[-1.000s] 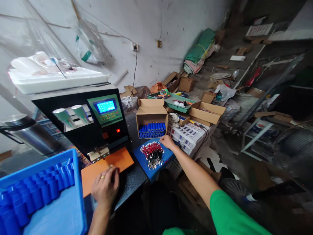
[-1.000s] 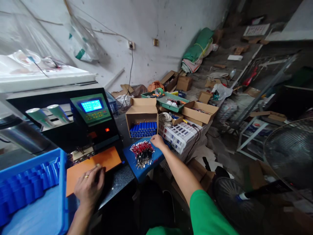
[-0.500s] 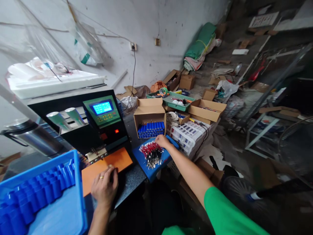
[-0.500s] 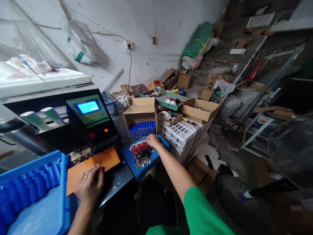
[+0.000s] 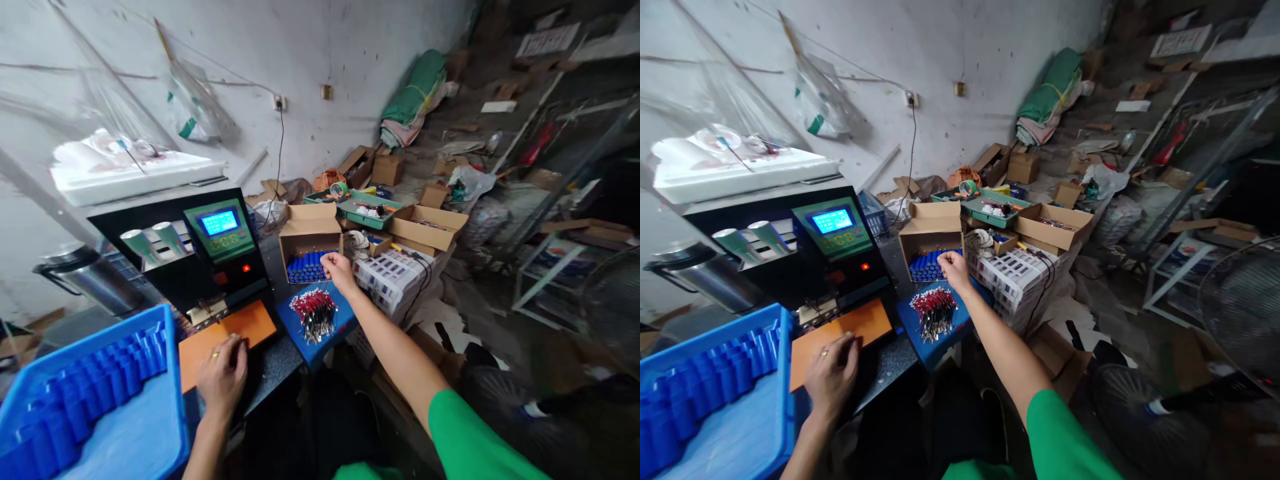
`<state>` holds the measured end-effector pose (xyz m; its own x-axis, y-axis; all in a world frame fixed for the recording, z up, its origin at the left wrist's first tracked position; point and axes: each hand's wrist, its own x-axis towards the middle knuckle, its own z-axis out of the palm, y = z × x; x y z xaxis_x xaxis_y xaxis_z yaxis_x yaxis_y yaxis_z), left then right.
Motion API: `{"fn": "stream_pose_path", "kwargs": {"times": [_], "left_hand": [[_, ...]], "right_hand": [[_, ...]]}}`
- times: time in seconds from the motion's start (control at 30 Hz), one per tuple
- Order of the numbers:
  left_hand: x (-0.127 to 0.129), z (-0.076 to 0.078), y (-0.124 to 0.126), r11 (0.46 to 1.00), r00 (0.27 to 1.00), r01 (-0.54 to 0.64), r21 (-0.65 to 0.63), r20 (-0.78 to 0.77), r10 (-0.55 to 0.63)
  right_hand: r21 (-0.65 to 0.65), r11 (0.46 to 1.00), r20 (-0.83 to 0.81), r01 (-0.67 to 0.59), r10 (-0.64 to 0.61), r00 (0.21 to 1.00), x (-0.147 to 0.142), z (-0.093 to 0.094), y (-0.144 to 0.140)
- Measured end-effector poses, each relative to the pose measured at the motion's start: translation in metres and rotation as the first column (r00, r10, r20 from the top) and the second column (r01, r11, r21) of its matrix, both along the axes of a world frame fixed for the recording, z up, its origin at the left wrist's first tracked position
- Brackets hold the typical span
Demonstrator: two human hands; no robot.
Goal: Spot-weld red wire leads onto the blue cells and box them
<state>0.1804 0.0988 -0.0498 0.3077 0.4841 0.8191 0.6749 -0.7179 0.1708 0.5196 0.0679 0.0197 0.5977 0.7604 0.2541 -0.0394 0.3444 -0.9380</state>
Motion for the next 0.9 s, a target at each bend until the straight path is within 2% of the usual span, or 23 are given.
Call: {"fn": "stream_pose_path", "kwargs": {"times": [0.1, 0.17, 0.23, 0.33, 0.4, 0.5, 0.6, 0.67, 0.77, 0.83, 0.9], "left_hand": [[0.001, 0.003, -0.007, 0.976, 0.989, 0.048, -0.214, 0.148, -0.016], [0.005, 0.007, -0.017, 0.929, 0.964, 0.117, -0.350, 0.267, -0.021], [0.013, 0.013, -0.030, 0.881, 0.938, 0.189, -0.434, 0.347, -0.030], [0.030, 0.021, -0.044, 0.837, 0.919, 0.280, -0.470, 0.382, -0.093], [0.040, 0.024, -0.048, 0.845, 0.929, 0.285, -0.452, 0.349, -0.127], [0.046, 0.027, -0.052, 0.887, 0.959, 0.190, -0.420, 0.275, -0.075], [0.035, 0.031, -0.071, 0.901, 0.963, 0.117, -0.418, 0.270, 0.001], [0.025, 0.032, -0.087, 0.869, 0.961, 0.149, -0.471, 0.275, -0.015], [0.013, 0.034, -0.099, 0.801, 0.952, 0.127, -0.585, 0.299, 0.068], [0.006, 0.037, -0.104, 0.752, 0.929, 0.122, -0.648, 0.340, 0.143], [0.000, 0.041, -0.108, 0.695, 0.901, 0.168, -0.699, 0.395, 0.179]], "right_hand": [[-0.023, 0.998, -0.068, -0.062, 0.061, 0.996, -0.020, 0.000, 0.003], [-0.036, 0.992, -0.145, -0.117, 0.110, 0.983, -0.036, -0.002, 0.004], [-0.031, 0.985, -0.216, -0.170, 0.159, 0.963, -0.056, -0.005, 0.003], [-0.010, 0.969, -0.300, -0.247, 0.233, 0.925, -0.090, -0.006, 0.000], [0.003, 0.958, -0.343, -0.286, 0.269, 0.900, -0.112, -0.006, -0.002], [0.016, 0.938, -0.401, -0.346, 0.323, 0.857, -0.146, 0.000, -0.008], [-0.028, 0.923, -0.473, -0.385, 0.327, 0.818, -0.178, 0.005, -0.026], [-0.073, 0.917, -0.495, -0.392, 0.308, 0.813, -0.191, 0.003, -0.040], [-0.132, 0.896, -0.499, -0.424, 0.310, 0.809, -0.196, -0.015, -0.047], [-0.156, 0.882, -0.456, -0.444, 0.335, 0.824, -0.196, -0.027, -0.047], [-0.223, 0.859, -0.363, -0.460, 0.365, 0.857, -0.196, -0.034, -0.051]]}}
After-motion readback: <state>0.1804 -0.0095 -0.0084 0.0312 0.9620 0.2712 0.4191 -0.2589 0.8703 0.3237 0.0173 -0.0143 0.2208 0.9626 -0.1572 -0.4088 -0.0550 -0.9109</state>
